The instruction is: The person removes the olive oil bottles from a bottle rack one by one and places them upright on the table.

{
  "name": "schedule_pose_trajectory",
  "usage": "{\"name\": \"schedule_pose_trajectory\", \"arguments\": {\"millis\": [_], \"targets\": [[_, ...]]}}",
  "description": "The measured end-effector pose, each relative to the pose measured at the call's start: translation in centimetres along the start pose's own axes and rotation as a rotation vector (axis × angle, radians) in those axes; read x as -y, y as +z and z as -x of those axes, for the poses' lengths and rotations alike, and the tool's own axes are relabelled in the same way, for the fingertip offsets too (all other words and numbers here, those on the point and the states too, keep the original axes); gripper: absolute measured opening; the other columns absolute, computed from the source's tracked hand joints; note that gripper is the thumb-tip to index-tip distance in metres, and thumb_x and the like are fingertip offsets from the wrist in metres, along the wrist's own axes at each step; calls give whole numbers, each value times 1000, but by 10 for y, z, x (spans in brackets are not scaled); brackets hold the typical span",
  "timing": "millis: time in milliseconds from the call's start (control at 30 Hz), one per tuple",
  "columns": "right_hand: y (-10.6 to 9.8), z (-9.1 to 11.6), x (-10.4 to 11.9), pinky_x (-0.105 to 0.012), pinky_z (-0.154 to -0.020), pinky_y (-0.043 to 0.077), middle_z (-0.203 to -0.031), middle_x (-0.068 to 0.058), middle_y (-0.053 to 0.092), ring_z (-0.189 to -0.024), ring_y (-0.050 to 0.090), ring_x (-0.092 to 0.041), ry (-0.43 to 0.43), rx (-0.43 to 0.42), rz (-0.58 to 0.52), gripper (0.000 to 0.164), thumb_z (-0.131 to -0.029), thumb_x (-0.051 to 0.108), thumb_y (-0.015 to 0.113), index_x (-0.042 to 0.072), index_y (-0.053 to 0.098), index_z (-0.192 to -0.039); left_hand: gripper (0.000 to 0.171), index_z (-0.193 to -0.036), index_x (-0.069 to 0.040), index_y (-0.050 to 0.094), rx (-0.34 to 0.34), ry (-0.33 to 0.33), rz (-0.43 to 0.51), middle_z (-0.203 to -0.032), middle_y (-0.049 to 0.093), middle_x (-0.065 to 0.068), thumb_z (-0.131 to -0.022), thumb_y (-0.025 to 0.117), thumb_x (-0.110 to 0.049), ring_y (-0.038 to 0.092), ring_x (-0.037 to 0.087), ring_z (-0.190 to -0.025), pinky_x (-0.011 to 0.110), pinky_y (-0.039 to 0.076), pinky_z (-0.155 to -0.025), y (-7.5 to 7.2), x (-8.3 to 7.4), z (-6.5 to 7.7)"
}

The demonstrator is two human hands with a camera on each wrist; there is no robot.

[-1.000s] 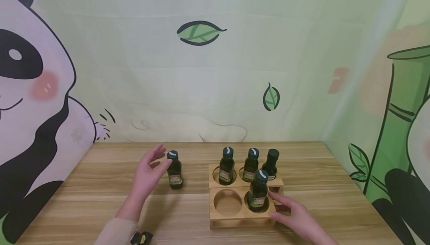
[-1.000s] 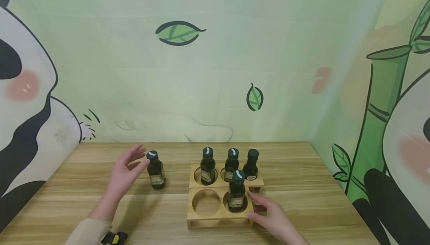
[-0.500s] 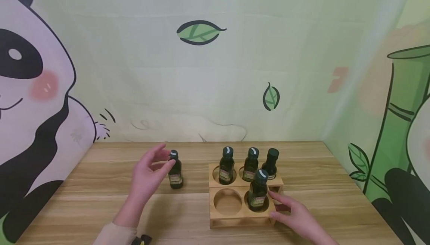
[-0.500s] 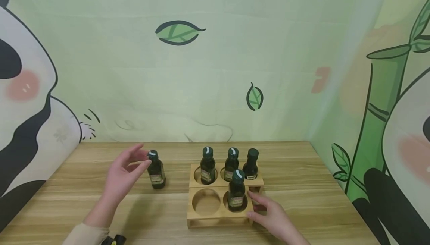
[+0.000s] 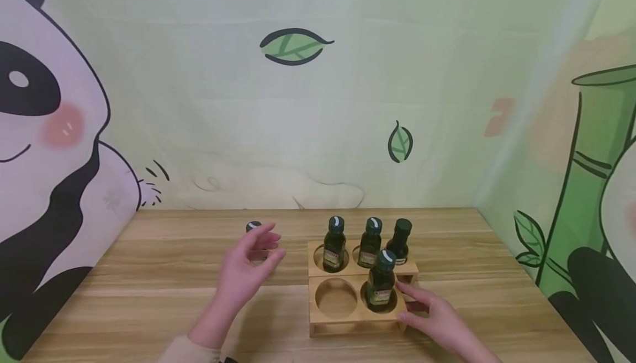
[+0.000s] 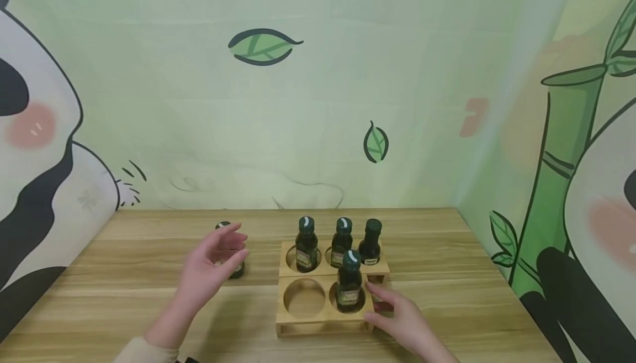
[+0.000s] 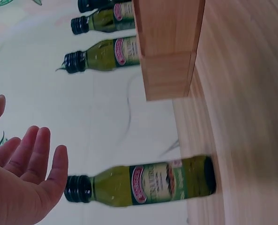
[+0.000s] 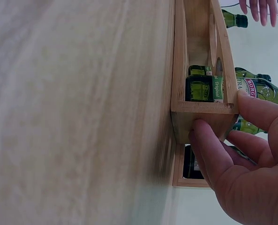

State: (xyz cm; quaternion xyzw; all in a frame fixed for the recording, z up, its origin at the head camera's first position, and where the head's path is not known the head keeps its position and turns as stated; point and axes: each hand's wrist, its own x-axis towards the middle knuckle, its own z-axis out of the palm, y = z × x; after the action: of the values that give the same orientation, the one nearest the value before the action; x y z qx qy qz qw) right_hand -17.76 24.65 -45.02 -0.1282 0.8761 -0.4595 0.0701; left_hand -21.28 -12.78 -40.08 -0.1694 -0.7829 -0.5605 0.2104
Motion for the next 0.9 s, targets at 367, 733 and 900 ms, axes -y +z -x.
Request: {"name": "schedule_pose_trajectory", "arguments": {"millis": [367, 733, 900], "targets": [[1, 0, 0, -43, -87, 54, -142, -28, 48, -107, 64, -34, 1, -6, -3, 64, -89, 24, 76, -4, 51, -141, 51, -130, -5, 61, 59, -81, 44, -109, 71, 8, -83, 80, -7, 67, 22, -100, 43, 53, -91, 31, 2, 10], [0, -2, -3, -43, -88, 54, -142, -29, 47, -107, 64, -35, -7, 2, 2, 64, -89, 25, 75, -4, 50, -141, 50, -129, -8, 62, 140, -76, 84, -106, 71, 2, -82, 80, -12, 66, 21, -98, 43, 53, -91, 59, -1, 21], [1, -1, -2, -41, -86, 55, -143, -30, 46, -108, 63, -36, 7, 0, -19, 65, -88, 24, 76, -5, 50, -141, 52, -130, -4, 60, 194, -83, 79, -108, 70, 6, -82, 79, -7, 65, 22, -100, 43, 52, -92, 69, -3, 22]]}}
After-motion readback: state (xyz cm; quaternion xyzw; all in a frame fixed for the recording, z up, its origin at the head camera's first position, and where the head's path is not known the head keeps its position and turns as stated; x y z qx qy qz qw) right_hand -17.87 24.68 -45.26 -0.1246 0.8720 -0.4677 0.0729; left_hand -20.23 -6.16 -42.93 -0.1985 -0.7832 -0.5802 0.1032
